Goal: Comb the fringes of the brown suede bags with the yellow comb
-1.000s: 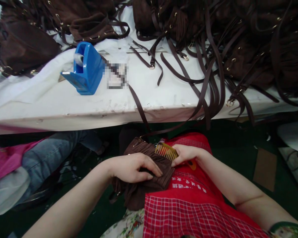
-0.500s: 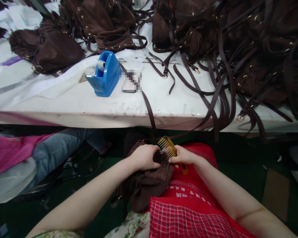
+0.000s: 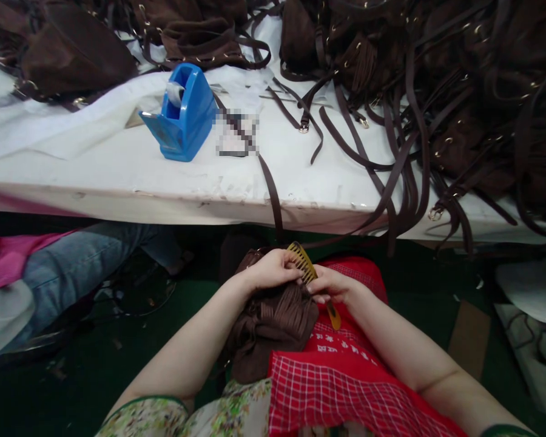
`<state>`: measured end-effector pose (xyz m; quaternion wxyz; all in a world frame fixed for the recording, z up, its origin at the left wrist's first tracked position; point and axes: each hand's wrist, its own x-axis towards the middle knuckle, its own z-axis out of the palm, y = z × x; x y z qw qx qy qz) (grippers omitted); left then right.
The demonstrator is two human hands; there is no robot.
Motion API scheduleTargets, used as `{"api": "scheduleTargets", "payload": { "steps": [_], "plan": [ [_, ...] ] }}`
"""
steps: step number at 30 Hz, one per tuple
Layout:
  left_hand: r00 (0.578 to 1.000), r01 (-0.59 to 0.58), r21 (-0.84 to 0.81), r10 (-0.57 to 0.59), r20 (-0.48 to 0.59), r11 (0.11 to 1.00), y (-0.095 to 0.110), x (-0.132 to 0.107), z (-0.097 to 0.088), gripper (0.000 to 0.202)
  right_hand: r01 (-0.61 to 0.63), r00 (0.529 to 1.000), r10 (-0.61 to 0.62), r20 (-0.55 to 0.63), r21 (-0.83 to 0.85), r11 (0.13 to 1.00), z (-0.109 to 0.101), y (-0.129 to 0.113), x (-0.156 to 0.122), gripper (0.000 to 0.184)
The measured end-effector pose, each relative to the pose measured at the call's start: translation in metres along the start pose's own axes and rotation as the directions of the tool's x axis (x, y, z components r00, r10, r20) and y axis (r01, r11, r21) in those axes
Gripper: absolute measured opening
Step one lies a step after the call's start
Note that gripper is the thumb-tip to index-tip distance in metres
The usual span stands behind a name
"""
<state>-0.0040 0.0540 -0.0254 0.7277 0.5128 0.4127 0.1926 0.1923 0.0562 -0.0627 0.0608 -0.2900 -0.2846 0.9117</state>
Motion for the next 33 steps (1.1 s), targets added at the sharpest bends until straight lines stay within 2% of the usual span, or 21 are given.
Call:
{"api": "scheduleTargets", "payload": {
  "steps": [2, 3, 5, 6, 7, 9, 10, 12, 15, 16, 18, 20, 22, 24, 25, 27, 28, 30, 31, 32, 33],
  "plan": [
    [0.984, -0.077, -0.083, 0.062, -0.166, 0.994, -0.007, 0.003, 0.006, 0.018, 0.007, 1.000, -0.006, -0.004, 0.023, 1.000, 0.003, -0.001, 0.002, 0.022],
    [0.959, -0.109, -0.128, 0.070, -0.276, 0.986, -0.010, 0.005, 0.008, 0.022, 0.019, 1.000, -0.019, -0.004, 0.023, 1.000, 0.004, -0.002, 0.003, 0.021],
    [0.885, -0.144, -0.241, 0.016, -0.466, 0.960, -0.017, 0.008, 0.011, 0.030, 0.042, 0.999, -0.042, 0.006, 0.008, 0.999, 0.008, -0.004, 0.004, 0.021],
    [0.870, -0.131, -0.304, -0.038, -0.491, 0.943, -0.019, 0.009, 0.011, 0.034, 0.048, 0.999, -0.048, 0.013, -0.005, 0.999, 0.009, -0.005, 0.003, 0.023],
    [0.882, -0.093, -0.369, -0.095, -0.461, 0.925, -0.021, 0.009, 0.011, 0.040, 0.054, 0.998, -0.053, 0.016, -0.019, 0.998, 0.010, -0.005, 0.003, 0.025],
    [0.946, 0.025, -0.467, -0.172, -0.275, 0.884, -0.021, 0.005, 0.009, 0.060, 0.085, 0.996, -0.085, 0.000, -0.047, 0.995, 0.011, -0.007, 0.002, 0.026],
    [0.970, 0.086, -0.479, -0.184, -0.161, 0.874, -0.020, 0.003, 0.007, 0.070, 0.106, 0.994, -0.108, -0.015, -0.061, 0.992, 0.011, -0.009, 0.001, 0.025],
    [0.980, 0.180, -0.397, -0.197, -0.003, 0.900, -0.016, -0.002, 0.003, 0.080, 0.157, 0.985, -0.162, -0.053, -0.079, 0.984, 0.011, -0.012, -0.002, 0.023],
    [0.974, 0.224, -0.009, -0.223, 0.047, 0.975, -0.013, -0.006, 0.000, 0.069, 0.218, 0.963, -0.230, -0.142, -0.095, 0.971, 0.011, -0.021, -0.007, 0.022],
    [0.979, 0.185, 0.111, -0.193, 0.061, 0.976, -0.012, -0.006, 0.001, 0.064, 0.226, 0.955, -0.243, -0.172, -0.110, 0.968, 0.011, -0.024, -0.008, 0.023],
    [0.990, 0.054, 0.221, -0.081, 0.113, 0.974, -0.012, -0.005, 0.006, 0.058, 0.216, 0.948, -0.246, -0.201, -0.161, 0.963, 0.011, -0.030, -0.010, 0.025],
    [0.990, 0.007, 0.227, -0.039, 0.133, 0.974, -0.013, -0.005, 0.013, 0.056, 0.187, 0.949, -0.234, -0.212, -0.219, 0.958, 0.010, -0.032, -0.011, 0.025],
    [0.984, 0.089, 0.196, -0.117, 0.136, 0.976, -0.013, -0.008, 0.019, 0.054, 0.150, 0.948, -0.215, -0.234, -0.268, 0.952, 0.007, -0.031, -0.010, 0.025],
    [0.969, 0.170, 0.053, -0.177, 0.170, 0.984, -0.014, -0.014, 0.024, 0.050, 0.101, 0.944, -0.193, -0.267, -0.323, 0.941, 0.004, -0.029, -0.010, 0.025],
    [0.965, 0.184, -0.070, -0.167, 0.201, 0.980, -0.015, -0.018, 0.026, 0.047, 0.081, 0.936, -0.195, -0.292, -0.361, 0.929, 0.003, -0.028, -0.010, 0.027],
    [0.962, 0.188, -0.313, -0.111, 0.248, 0.931, -0.016, -0.024, 0.029, 0.041, 0.052, 0.889, -0.266, -0.373, -0.494, 0.868, 0.003, -0.027, -0.014, 0.031],
    [0.962, 0.190, -0.402, -0.087, 0.260, 0.896, -0.017, -0.027, 0.030, 0.039, 0.034, 0.843, -0.338, -0.418, -0.587, 0.809, 0.005, -0.027, -0.017, 0.031],
    [0.963, 0.195, -0.499, -0.067, 0.261, 0.844, -0.020, -0.030, 0.030, 0.034, -0.035, 0.737, -0.506, -0.448, -0.773, 0.634, 0.014, -0.028, -0.027, 0.022],
    [0.962, 0.204, -0.523, -0.071, 0.262, 0.828, -0.021, -0.031, 0.029, 0.032, -0.074, 0.706, -0.570, -0.421, -0.844, 0.532, 0.019, -0.028, -0.033, 0.019],
    [0.961, 0.216, -0.546, -0.079, 0.264, 0.809, -0.022, -0.031, 0.029, 0.031, -0.099, 0.703, -0.609, -0.367, -0.899, 0.427, 0.026, -0.027, -0.039, 0.018],
    [0.961, 0.229, -0.571, -0.089, 0.262, 0.789, -0.024, -0.030, 0.028, 0.029, -0.105, 0.723, -0.624, -0.296, -0.940, 0.324, 0.032, -0.025, -0.044, 0.019]
  ]
}}
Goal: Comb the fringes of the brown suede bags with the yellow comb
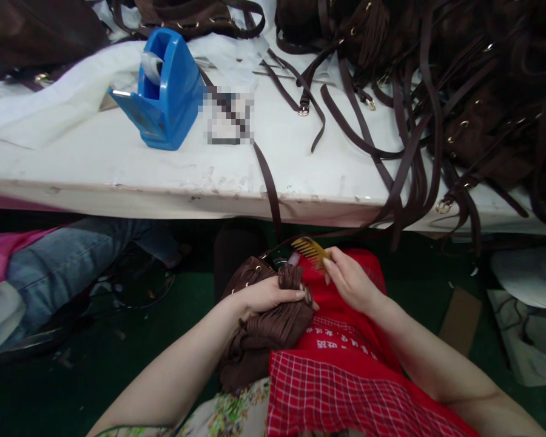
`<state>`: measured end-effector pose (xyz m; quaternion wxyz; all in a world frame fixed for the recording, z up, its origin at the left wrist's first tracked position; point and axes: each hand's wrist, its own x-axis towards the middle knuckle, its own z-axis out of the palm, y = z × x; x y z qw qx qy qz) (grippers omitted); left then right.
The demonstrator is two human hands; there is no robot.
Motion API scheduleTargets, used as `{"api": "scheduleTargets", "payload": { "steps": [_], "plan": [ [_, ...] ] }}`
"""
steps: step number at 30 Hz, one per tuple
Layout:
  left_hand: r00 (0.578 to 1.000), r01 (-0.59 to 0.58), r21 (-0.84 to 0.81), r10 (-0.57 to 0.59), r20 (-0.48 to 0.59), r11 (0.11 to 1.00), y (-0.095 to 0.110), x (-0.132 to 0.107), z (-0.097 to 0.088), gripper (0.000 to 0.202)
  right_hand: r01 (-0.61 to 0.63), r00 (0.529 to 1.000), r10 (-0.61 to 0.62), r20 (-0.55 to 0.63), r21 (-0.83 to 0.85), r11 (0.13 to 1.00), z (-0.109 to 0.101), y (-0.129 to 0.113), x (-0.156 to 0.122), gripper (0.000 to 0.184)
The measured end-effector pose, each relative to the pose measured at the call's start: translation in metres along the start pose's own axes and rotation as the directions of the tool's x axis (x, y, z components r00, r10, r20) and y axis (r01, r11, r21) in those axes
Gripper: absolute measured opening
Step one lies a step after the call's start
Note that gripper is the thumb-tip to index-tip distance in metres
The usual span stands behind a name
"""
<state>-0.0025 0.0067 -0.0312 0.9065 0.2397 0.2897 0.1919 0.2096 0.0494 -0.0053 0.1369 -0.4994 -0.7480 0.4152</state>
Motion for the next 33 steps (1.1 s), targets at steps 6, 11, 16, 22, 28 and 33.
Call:
{"api": "scheduleTargets", "payload": {
  "steps": [6, 11, 16, 22, 28, 33],
  "plan": [
    [0.994, 0.057, -0.119, -0.067, -0.082, 0.991, -0.006, 0.005, -0.003, 0.033, 0.268, 0.948, -0.198, 0.251, -0.285, 0.920, 0.012, -0.011, -0.028, 0.019],
    [0.997, 0.037, 0.053, -0.034, -0.067, 0.998, 0.001, 0.006, 0.006, 0.032, 0.331, 0.926, -0.193, 0.325, -0.446, 0.832, 0.014, -0.010, -0.020, 0.018],
    [0.996, -0.072, 0.318, 0.086, -0.032, 0.946, 0.005, 0.008, 0.017, 0.034, 0.304, 0.927, -0.116, 0.358, -0.529, 0.793, 0.017, -0.007, -0.012, 0.015],
    [0.977, -0.104, 0.639, 0.198, -0.077, 0.762, 0.006, 0.013, 0.030, 0.052, 0.161, 0.964, -0.010, 0.264, -0.557, 0.815, 0.029, -0.003, -0.011, 0.021],
    [0.948, -0.084, 0.872, 0.308, -0.080, 0.483, 0.006, 0.011, 0.040, 0.044, -0.091, 0.971, 0.205, 0.120, -0.610, 0.787, 0.032, 0.023, 0.002, 0.021],
    [0.956, -0.046, 0.792, 0.256, -0.141, 0.609, 0.006, 0.011, 0.035, 0.044, -0.243, 0.965, 0.262, -0.008, -0.408, 0.880, 0.007, 0.044, 0.000, 0.026]
  ]
}}
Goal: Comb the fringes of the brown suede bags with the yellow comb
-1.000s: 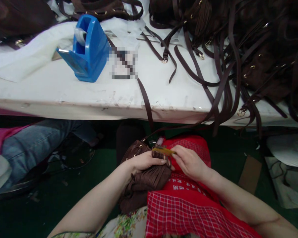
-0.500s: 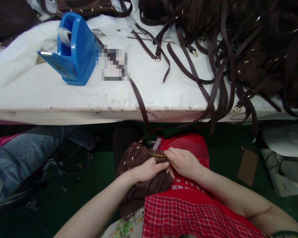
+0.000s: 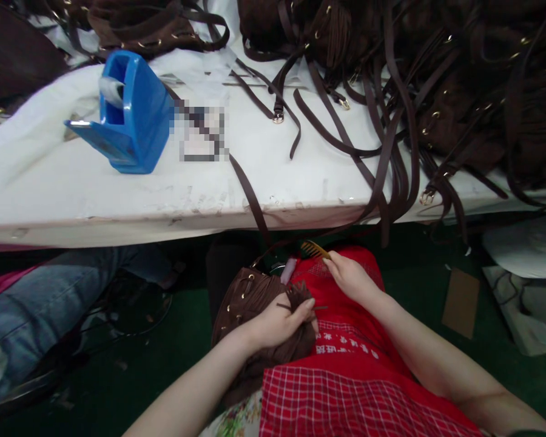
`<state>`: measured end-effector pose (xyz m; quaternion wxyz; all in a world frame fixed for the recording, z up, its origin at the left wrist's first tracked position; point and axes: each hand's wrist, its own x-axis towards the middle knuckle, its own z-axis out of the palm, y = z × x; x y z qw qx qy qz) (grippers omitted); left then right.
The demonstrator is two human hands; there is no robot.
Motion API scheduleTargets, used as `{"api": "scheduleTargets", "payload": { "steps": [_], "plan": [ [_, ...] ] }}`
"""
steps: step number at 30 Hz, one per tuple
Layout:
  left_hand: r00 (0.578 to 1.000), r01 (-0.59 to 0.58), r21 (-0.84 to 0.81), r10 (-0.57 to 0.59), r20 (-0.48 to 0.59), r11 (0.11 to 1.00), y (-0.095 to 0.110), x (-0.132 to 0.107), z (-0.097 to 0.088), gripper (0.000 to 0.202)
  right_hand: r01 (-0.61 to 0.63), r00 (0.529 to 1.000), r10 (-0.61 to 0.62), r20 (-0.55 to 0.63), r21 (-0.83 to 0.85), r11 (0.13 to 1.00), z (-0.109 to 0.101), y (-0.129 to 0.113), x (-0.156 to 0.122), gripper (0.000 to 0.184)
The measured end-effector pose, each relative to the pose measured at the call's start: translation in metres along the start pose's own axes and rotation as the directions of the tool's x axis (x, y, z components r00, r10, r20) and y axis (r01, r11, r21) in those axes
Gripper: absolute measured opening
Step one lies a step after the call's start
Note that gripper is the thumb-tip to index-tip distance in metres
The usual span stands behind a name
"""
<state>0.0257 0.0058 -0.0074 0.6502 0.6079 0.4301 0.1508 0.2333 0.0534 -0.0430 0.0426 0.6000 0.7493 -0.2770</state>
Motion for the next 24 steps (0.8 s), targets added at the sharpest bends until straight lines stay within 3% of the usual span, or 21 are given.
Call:
{"api": "scheduleTargets", "payload": {
  "steps": [4, 6, 9, 14, 19, 24],
  "plan": [
    [0.997, 0.012, -0.101, -0.005, 0.075, 0.995, -0.003, 0.007, -0.005, 0.051, 0.300, 0.954, -0.297, -0.050, 0.202, 0.932, -0.025, -0.013, -0.027, 0.025],
    [0.997, 0.010, -0.093, -0.003, 0.078, 0.996, -0.005, 0.010, -0.004, 0.044, 0.410, 0.910, -0.414, -0.004, 0.152, 0.899, -0.032, -0.027, -0.040, 0.023],
    [0.998, 0.017, -0.045, -0.015, 0.060, 0.999, -0.007, 0.011, 0.001, 0.034, 0.480, 0.873, -0.480, 0.087, 0.013, 0.877, -0.032, -0.040, -0.047, 0.020],
    [0.995, -0.074, 0.093, 0.068, 0.070, 0.993, -0.003, 0.009, 0.004, 0.031, 0.453, 0.890, -0.431, 0.146, -0.191, 0.871, -0.024, -0.040, -0.040, 0.015],
    [0.991, -0.135, 0.250, 0.128, 0.043, 0.959, -0.001, 0.007, 0.004, 0.035, 0.398, 0.916, -0.370, 0.159, -0.232, 0.887, -0.018, -0.035, -0.035, 0.014],
    [0.987, -0.157, 0.466, 0.157, 0.040, 0.871, -0.006, 0.007, 0.007, 0.040, 0.195, 0.979, -0.173, 0.104, -0.266, 0.944, -0.007, -0.015, -0.021, 0.020]
  ]
}}
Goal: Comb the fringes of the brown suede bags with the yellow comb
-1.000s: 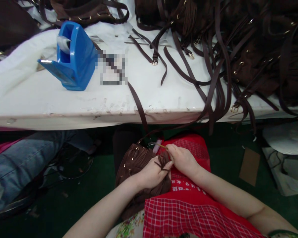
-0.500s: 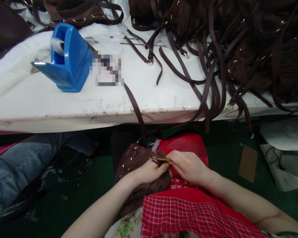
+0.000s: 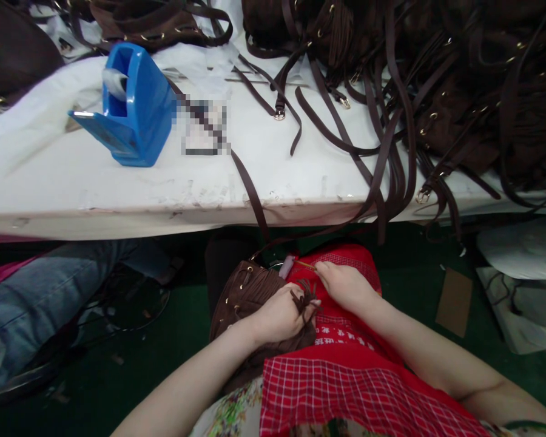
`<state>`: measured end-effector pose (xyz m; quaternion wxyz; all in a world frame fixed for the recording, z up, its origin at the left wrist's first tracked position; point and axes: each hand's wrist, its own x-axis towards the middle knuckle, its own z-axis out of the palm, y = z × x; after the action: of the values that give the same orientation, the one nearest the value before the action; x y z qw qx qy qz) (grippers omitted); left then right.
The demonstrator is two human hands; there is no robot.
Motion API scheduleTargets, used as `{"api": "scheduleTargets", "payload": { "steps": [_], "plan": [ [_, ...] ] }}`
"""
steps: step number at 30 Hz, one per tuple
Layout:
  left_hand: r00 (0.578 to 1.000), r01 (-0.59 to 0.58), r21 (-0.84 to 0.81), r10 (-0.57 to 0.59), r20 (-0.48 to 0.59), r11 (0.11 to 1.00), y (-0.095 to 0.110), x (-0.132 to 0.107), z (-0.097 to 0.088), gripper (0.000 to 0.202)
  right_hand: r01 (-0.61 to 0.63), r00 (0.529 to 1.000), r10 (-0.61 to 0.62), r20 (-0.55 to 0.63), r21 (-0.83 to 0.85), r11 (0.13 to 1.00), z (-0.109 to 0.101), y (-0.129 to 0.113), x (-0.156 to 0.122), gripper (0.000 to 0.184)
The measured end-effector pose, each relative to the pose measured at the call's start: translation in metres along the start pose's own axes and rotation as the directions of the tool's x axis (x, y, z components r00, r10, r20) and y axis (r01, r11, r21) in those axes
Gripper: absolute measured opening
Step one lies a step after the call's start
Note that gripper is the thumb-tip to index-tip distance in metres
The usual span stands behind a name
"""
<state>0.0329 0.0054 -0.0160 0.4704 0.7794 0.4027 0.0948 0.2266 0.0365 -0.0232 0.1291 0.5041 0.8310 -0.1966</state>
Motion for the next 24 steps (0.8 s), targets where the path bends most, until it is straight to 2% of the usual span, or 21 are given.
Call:
{"api": "scheduleTargets", "payload": {
  "steps": [3, 6, 7, 9, 11, 13, 16, 18, 20, 22, 24],
  "plan": [
    [0.998, -0.056, 0.068, 0.056, 0.003, 0.996, 0.004, -0.002, -0.001, 0.033, -0.079, 0.996, 0.084, -0.023, 0.170, 0.982, 0.003, 0.016, 0.007, 0.024],
    [0.991, -0.131, 0.043, 0.129, 0.037, 0.990, 0.014, -0.005, -0.005, 0.023, -0.009, 0.995, 0.053, -0.081, 0.473, 0.881, -0.002, 0.019, 0.012, 0.019],
    [0.987, -0.155, 0.029, 0.153, 0.056, 0.988, 0.018, -0.007, -0.007, 0.020, 0.030, 0.994, 0.034, -0.104, 0.559, 0.828, -0.005, 0.017, 0.015, 0.023],
    [0.974, -0.198, 0.004, 0.196, 0.111, 0.980, 0.024, -0.008, -0.009, 0.012, 0.112, 0.988, -0.009, -0.152, 0.683, 0.722, -0.009, 0.008, 0.024, 0.048],
    [0.963, -0.226, -0.002, 0.224, 0.152, 0.974, 0.028, -0.008, -0.010, 0.006, 0.196, 0.979, -0.081, -0.186, 0.759, 0.621, -0.012, -0.004, 0.037, 0.064],
    [0.952, -0.250, 0.004, 0.245, 0.184, 0.968, 0.029, -0.006, -0.009, 0.008, 0.274, 0.960, -0.199, -0.198, 0.808, 0.522, -0.012, -0.018, 0.052, 0.069],
    [0.958, -0.227, 0.041, 0.215, 0.191, 0.973, 0.028, -0.003, -0.005, 0.008, 0.376, 0.882, -0.434, -0.183, 0.829, 0.415, -0.012, -0.036, 0.071, 0.075],
    [0.969, -0.181, 0.051, 0.169, 0.180, 0.982, 0.026, -0.002, -0.003, 0.003, 0.459, 0.797, -0.583, -0.155, 0.783, 0.420, -0.013, -0.045, 0.079, 0.076],
    [0.976, -0.148, 0.029, 0.141, 0.168, 0.989, 0.023, -0.002, -0.002, 0.003, 0.525, 0.730, -0.676, -0.101, 0.716, 0.459, -0.016, -0.049, 0.082, 0.076],
    [0.978, -0.130, -0.005, 0.129, 0.166, 0.992, 0.020, -0.003, 0.000, 0.005, 0.535, 0.708, -0.705, -0.030, 0.674, 0.509, -0.019, -0.051, 0.083, 0.075],
    [0.977, -0.115, -0.031, 0.119, 0.176, 0.993, 0.017, -0.003, 0.002, 0.006, 0.516, 0.717, -0.696, 0.041, 0.640, 0.569, -0.018, -0.053, 0.082, 0.070]
  ]
}}
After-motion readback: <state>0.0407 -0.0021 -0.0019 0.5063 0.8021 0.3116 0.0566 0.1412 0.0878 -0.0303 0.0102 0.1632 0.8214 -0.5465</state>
